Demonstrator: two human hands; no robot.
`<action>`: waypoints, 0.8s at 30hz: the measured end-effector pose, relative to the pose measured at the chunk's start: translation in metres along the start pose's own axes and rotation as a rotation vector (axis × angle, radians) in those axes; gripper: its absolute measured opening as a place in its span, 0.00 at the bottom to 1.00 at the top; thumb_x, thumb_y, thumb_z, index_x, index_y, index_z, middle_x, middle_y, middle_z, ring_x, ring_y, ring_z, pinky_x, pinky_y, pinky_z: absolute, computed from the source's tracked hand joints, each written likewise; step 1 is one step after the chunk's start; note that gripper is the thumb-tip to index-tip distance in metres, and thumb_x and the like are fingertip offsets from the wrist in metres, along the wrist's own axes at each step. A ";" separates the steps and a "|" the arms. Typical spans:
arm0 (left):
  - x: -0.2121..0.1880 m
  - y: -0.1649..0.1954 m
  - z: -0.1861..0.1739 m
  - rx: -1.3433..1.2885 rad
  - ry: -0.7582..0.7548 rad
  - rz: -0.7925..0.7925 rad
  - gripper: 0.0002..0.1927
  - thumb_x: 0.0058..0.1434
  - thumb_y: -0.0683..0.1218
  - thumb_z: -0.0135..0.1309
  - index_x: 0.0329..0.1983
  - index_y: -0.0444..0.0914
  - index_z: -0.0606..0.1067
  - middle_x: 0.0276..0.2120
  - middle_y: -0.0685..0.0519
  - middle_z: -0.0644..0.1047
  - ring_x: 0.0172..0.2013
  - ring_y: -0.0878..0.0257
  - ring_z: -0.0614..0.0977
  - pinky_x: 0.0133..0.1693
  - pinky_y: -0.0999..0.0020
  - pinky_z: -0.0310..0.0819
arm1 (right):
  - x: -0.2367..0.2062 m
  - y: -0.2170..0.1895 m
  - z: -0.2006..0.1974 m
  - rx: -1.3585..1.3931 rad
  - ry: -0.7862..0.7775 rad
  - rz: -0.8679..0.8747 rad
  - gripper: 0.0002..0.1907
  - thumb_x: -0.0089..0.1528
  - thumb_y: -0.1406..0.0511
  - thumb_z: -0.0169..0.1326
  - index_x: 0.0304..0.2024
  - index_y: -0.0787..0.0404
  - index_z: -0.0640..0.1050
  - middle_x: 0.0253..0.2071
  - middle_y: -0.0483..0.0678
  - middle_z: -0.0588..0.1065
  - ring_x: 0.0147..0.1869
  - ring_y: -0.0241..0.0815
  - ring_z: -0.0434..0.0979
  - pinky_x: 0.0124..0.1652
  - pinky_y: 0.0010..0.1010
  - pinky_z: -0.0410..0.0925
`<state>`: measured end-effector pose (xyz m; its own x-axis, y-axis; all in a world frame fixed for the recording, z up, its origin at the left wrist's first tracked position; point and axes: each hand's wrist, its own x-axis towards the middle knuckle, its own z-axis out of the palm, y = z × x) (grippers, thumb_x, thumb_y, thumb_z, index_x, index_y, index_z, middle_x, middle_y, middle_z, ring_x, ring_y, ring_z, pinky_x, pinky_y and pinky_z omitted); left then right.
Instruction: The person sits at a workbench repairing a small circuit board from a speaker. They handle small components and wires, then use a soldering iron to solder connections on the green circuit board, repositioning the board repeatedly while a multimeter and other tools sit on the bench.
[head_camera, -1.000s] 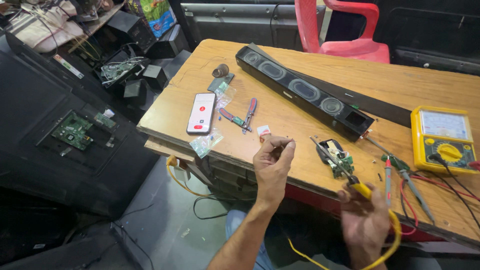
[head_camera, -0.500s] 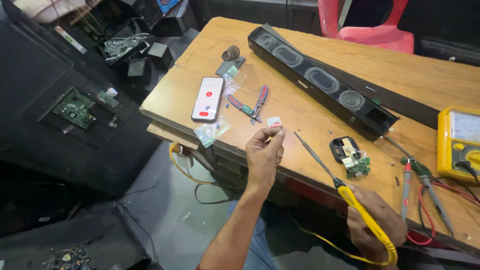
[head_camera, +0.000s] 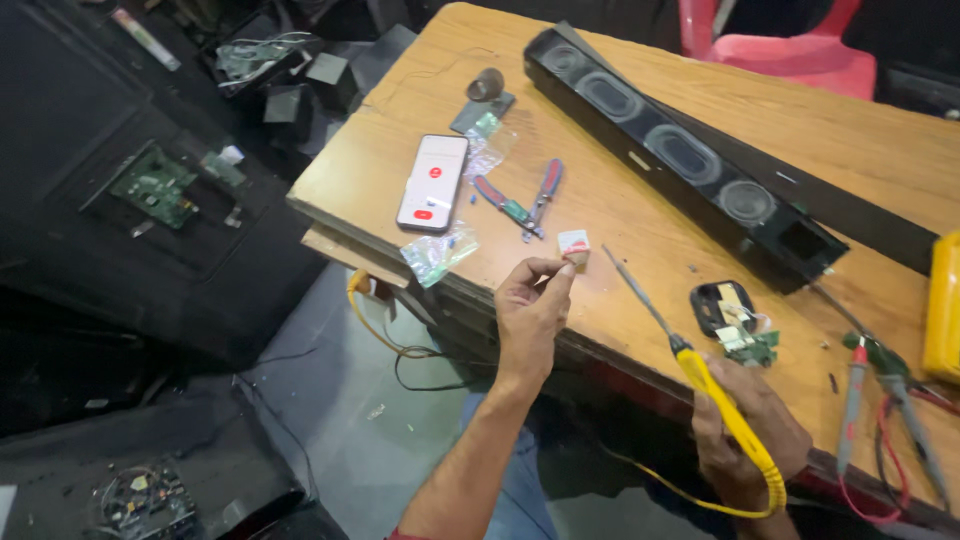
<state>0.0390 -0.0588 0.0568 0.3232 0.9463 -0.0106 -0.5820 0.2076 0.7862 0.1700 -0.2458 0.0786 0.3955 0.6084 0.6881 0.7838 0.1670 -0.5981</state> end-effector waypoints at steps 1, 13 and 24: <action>-0.002 0.004 -0.005 0.002 0.007 0.020 0.01 0.67 0.38 0.56 0.40 0.34 0.75 0.21 0.62 0.69 0.18 0.78 0.63 0.19 0.79 0.49 | 0.008 -0.006 0.003 -0.039 -0.006 0.001 0.14 0.67 0.72 0.58 0.54 0.69 0.78 0.47 0.58 0.79 0.51 0.50 0.83 0.54 0.31 0.73; -0.043 0.101 -0.074 0.190 0.148 0.328 0.01 0.67 0.37 0.56 0.39 0.36 0.76 0.24 0.62 0.70 0.22 0.77 0.66 0.23 0.81 0.56 | 0.193 -0.088 0.116 0.084 -0.155 -0.257 0.10 0.66 0.68 0.62 0.48 0.65 0.82 0.39 0.56 0.80 0.37 0.48 0.82 0.36 0.32 0.71; -0.065 0.103 -0.081 -0.086 -0.019 0.025 0.02 0.66 0.36 0.56 0.40 0.35 0.75 0.24 0.59 0.71 0.20 0.75 0.67 0.20 0.78 0.55 | 0.242 -0.050 0.252 -0.106 -0.380 -0.398 0.09 0.65 0.67 0.60 0.43 0.68 0.78 0.37 0.63 0.77 0.41 0.64 0.78 0.40 0.49 0.69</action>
<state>-0.1027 -0.0788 0.0881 0.3215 0.9467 0.0211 -0.6518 0.2051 0.7302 0.1057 0.0887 0.1720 -0.1260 0.7542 0.6445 0.8888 0.3743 -0.2643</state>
